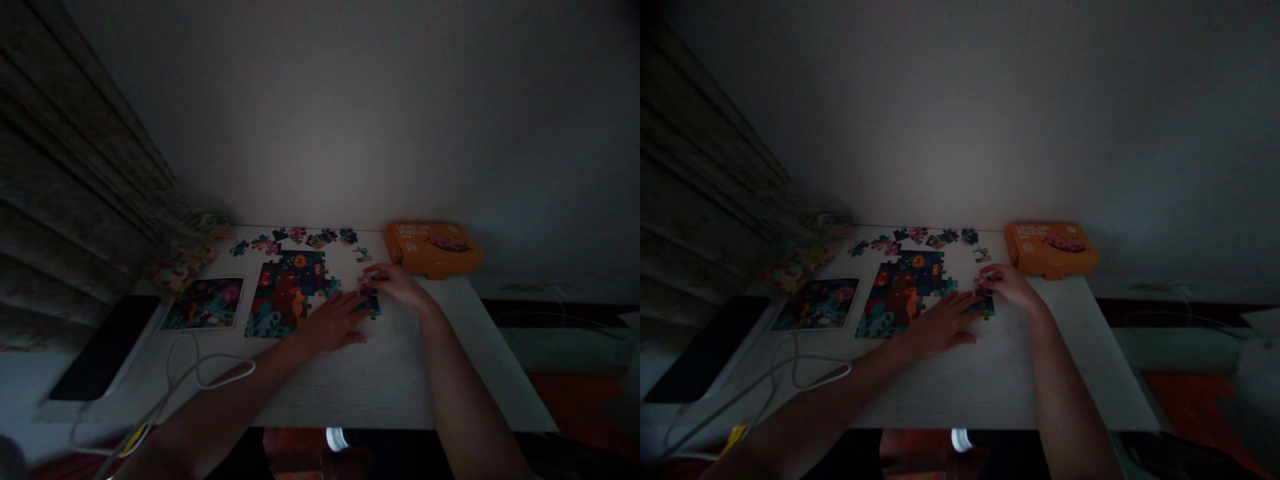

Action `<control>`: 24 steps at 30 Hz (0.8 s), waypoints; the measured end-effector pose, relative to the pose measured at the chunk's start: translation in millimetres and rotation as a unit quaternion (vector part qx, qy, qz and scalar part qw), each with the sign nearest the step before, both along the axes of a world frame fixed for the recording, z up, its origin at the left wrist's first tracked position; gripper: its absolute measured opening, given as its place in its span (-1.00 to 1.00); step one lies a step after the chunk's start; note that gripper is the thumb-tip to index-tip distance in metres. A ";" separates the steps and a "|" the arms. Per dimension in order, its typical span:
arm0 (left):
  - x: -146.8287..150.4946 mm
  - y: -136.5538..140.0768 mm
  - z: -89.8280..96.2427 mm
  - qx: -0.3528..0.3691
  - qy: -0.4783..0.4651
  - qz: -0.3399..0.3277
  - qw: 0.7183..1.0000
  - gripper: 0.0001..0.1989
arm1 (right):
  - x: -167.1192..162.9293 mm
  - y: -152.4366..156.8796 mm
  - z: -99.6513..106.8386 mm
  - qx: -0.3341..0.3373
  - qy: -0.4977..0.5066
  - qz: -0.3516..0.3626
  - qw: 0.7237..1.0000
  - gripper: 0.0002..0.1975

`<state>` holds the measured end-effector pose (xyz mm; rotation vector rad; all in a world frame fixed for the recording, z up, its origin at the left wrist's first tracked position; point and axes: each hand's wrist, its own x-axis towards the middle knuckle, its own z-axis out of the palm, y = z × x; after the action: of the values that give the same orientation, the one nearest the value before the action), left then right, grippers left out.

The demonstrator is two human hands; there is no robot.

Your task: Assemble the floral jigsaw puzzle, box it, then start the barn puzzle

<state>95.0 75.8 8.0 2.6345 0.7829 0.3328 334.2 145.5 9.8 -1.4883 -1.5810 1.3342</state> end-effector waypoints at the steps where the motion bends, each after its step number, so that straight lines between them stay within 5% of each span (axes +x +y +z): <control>1: 1.1 -1.5 -0.3 0.002 0.016 -0.009 1.000 -0.43 | -0.3 -0.5 -0.9 0.000 -0.005 0.002 1.000 -0.61; 13: 4.2 -4.0 0.5 -0.005 0.041 -0.009 0.999 -0.38 | -2.6 -1.0 -8.7 0.081 -0.094 0.036 0.992 -0.84; 24: 3.3 -3.5 0.5 -0.008 0.011 -0.006 1.000 -0.48 | 0.1 -1.3 -10.9 0.112 -0.175 0.037 0.978 -0.68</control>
<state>98.3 72.2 8.5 2.6317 0.7717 0.2949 334.3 144.2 -1.1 -1.5955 -1.9508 0.9270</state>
